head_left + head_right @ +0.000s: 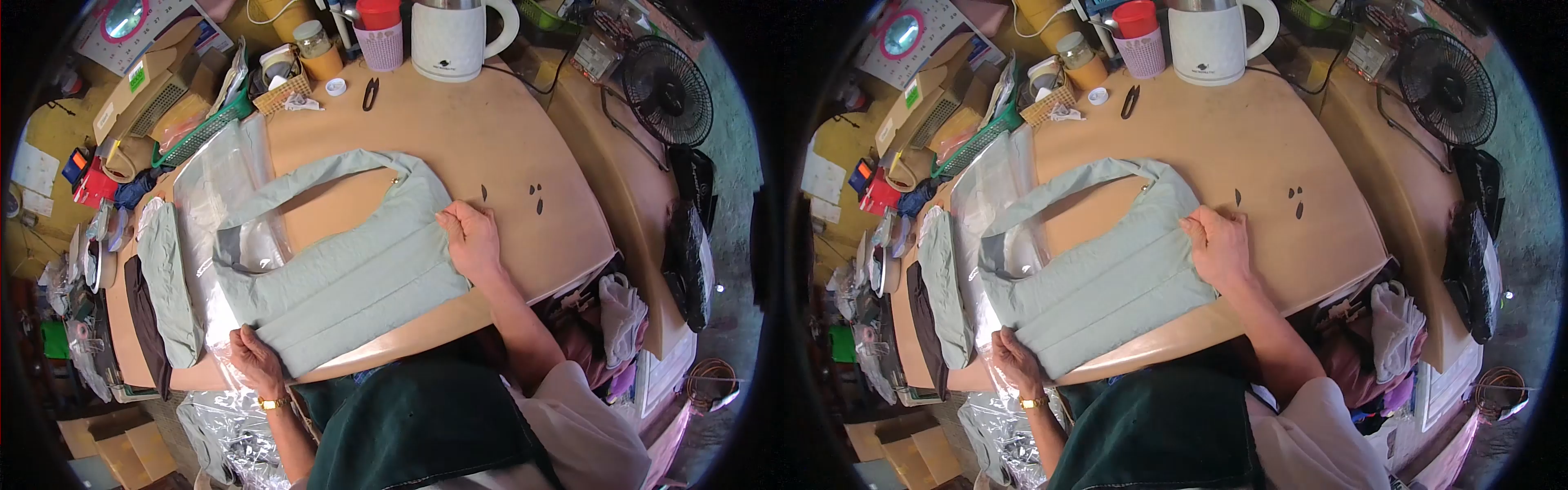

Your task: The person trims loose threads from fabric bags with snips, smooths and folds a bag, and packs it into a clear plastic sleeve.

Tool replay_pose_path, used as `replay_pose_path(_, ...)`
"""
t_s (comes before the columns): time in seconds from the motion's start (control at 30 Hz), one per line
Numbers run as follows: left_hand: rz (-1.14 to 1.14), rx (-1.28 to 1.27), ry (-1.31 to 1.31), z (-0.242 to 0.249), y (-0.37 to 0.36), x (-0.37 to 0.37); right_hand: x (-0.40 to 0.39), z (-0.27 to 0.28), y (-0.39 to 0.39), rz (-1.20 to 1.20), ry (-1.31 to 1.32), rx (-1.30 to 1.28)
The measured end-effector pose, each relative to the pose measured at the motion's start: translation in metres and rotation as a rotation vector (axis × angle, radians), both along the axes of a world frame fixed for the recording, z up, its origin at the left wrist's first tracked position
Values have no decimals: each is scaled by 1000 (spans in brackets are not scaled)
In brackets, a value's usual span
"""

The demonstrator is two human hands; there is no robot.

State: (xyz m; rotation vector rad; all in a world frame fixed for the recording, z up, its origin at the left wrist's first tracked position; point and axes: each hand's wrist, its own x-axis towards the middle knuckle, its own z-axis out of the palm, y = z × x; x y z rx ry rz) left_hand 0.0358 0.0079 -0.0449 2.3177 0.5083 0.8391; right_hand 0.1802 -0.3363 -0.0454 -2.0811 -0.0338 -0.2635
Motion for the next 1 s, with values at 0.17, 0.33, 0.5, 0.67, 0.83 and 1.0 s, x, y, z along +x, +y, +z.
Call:
replay_pose_path(0.17,-34,107,161,1,1,1,10,-17,-9,28,-63,-293)
replay_pose_path(0.33,-263,537,238,46,-51,-2,-25,33,22,29,-336,-575)
replay_pose_path(0.5,-535,561,561,26,-65,5,-10,8,-45,-278,-248,-840)
replay_pose_path(0.67,-581,443,258,66,-113,41,-47,32,-73,-184,110,-631)
replay_pose_path(0.83,-828,378,145,46,-192,135,-67,19,-49,30,-36,-516)
replay_pose_path(1.0,-893,216,71,63,-200,141,-75,36,-59,74,180,-231)
